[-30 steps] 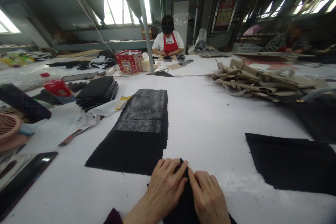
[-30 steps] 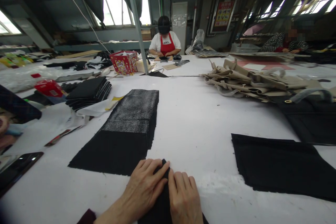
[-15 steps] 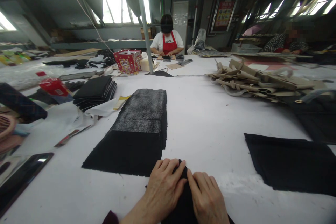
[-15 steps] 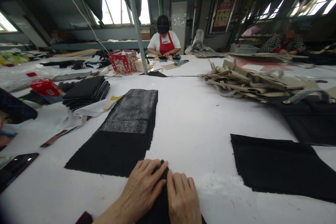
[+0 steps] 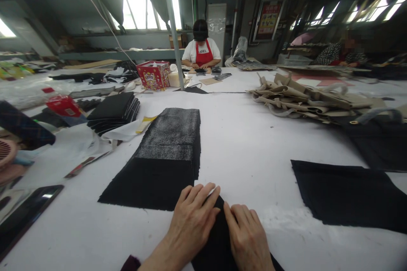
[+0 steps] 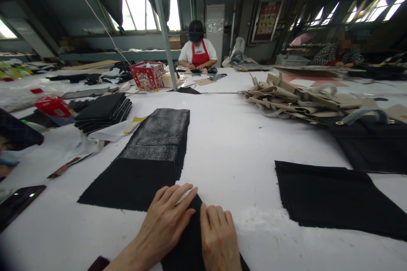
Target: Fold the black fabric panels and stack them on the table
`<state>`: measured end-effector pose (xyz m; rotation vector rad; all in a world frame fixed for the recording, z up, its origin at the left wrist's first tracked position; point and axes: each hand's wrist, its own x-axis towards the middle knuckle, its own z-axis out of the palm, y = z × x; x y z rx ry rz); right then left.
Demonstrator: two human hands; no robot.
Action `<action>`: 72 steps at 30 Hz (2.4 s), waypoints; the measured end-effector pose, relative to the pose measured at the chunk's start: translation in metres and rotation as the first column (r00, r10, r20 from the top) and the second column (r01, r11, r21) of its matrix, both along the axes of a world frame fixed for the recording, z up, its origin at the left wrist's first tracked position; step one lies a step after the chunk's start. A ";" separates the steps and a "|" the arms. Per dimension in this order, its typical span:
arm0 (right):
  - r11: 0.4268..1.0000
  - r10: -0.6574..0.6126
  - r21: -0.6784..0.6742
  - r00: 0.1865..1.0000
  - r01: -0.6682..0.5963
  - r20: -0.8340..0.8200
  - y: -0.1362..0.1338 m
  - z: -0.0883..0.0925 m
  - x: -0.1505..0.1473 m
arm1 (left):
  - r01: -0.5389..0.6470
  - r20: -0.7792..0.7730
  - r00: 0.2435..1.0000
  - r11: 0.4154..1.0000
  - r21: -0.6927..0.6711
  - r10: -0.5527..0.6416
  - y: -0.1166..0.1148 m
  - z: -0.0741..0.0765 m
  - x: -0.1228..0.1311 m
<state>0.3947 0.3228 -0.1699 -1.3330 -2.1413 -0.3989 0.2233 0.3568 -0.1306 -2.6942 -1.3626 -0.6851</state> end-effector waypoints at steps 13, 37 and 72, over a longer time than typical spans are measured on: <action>0.996 -0.021 -0.089 0.996 0.013 -0.082 -0.009 0.002 0.011 | 0.110 -0.059 0.992 0.993 -0.036 -0.112 0.000 -0.009 0.006; 0.995 -0.008 -0.096 0.997 0.001 -0.082 -0.039 -0.002 0.035 | 0.174 -0.328 0.925 0.981 -0.089 -0.193 -0.010 0.006 0.016; 0.982 -0.041 -0.189 0.996 0.025 -0.083 -0.085 0.001 0.073 | 0.377 -0.398 0.820 0.912 -0.163 -0.411 -0.026 0.010 0.033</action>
